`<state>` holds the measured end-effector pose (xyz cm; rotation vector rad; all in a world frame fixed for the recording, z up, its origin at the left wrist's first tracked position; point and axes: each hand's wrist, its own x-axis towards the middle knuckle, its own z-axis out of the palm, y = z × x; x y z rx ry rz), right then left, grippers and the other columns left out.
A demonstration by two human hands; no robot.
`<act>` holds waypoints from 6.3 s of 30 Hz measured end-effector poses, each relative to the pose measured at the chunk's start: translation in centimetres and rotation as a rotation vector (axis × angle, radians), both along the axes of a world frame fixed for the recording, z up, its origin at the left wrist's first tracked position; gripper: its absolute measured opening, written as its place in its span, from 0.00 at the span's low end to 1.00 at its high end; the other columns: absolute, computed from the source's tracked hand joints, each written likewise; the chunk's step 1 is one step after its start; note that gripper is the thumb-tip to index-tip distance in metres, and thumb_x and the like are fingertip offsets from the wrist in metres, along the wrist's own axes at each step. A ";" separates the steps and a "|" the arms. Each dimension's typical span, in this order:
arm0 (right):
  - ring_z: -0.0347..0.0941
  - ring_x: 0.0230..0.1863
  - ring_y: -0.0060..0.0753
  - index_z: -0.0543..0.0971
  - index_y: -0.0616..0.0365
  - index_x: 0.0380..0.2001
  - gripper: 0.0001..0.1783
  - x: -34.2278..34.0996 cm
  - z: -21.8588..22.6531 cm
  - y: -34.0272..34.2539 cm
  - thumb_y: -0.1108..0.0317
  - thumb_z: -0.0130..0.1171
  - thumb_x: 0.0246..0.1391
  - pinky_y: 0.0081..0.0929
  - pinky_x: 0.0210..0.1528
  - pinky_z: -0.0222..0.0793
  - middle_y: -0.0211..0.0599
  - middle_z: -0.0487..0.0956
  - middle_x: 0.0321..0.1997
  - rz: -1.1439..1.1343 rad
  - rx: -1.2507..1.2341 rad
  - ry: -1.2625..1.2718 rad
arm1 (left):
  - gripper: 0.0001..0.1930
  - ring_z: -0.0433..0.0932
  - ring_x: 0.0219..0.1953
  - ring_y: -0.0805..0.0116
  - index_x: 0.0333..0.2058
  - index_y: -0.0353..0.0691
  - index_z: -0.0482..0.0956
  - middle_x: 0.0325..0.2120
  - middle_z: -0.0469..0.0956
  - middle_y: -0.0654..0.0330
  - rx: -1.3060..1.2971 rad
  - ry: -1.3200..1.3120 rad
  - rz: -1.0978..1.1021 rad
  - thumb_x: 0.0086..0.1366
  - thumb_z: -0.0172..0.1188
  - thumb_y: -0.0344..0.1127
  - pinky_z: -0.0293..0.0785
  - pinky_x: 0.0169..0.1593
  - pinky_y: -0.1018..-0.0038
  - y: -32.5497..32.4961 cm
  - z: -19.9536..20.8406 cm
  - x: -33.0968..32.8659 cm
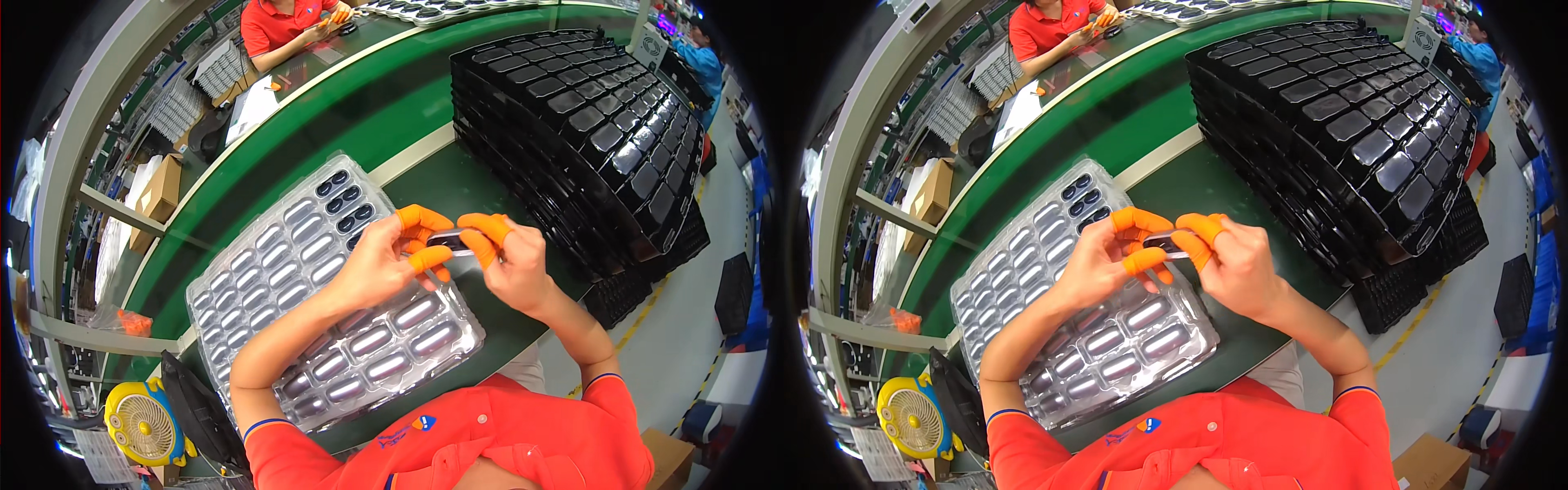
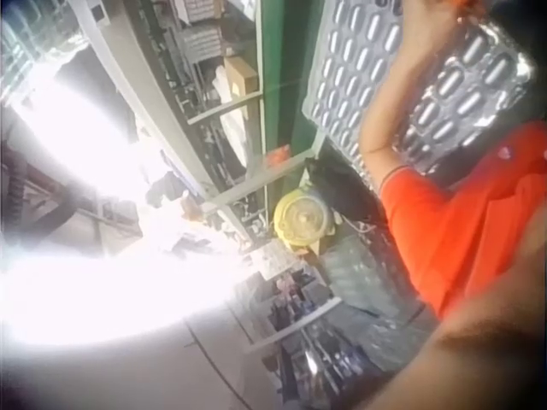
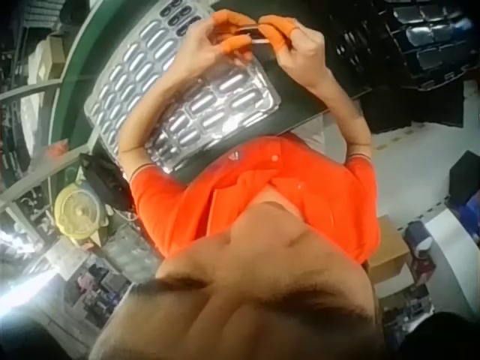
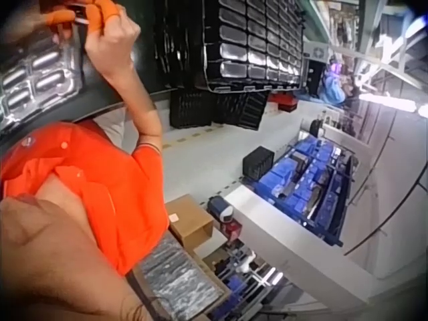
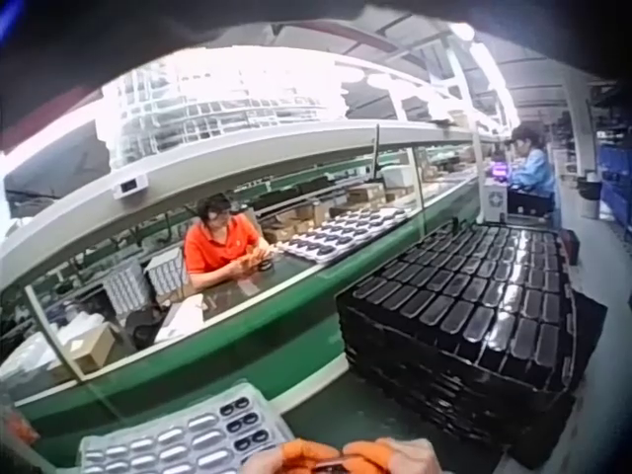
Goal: The person picks up a black plastic component and a silver component, fits them together, and places the assembled unit into a clear plastic tray. After filling the tray, the person moves a stack of black trays aside.
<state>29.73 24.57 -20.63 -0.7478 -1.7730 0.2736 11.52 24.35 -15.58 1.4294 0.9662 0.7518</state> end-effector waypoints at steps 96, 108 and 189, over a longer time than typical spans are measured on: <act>0.68 0.14 0.28 0.72 0.70 0.33 0.20 2.7 0.7 -2.1 0.62 0.38 0.64 0.21 0.16 0.62 0.45 0.76 0.25 0.676 -1.197 0.618 | 0.20 0.78 0.21 0.77 0.43 0.32 0.74 0.26 0.79 0.60 0.576 0.364 -0.036 0.49 0.68 0.27 0.73 0.28 0.82 -3.0 1.4 -0.1; 0.67 0.13 0.27 0.72 0.72 0.33 0.22 2.7 1.2 -2.9 0.60 0.38 0.64 0.19 0.14 0.60 0.40 0.74 0.21 0.585 -1.110 0.590 | 0.22 0.77 0.20 0.75 0.41 0.30 0.75 0.24 0.78 0.58 0.838 0.269 0.003 0.45 0.70 0.26 0.72 0.27 0.83 -3.0 0.7 0.1; 0.69 0.31 0.21 0.79 0.67 0.31 0.11 0.4 1.6 -2.6 0.83 0.63 0.41 0.16 0.31 0.63 0.33 0.74 0.32 0.101 -0.377 0.538 | 0.23 0.75 0.40 0.69 0.51 0.34 0.66 0.39 0.73 0.58 0.097 -0.281 0.015 0.56 0.58 0.22 0.75 0.42 0.73 -1.5 -0.6 0.2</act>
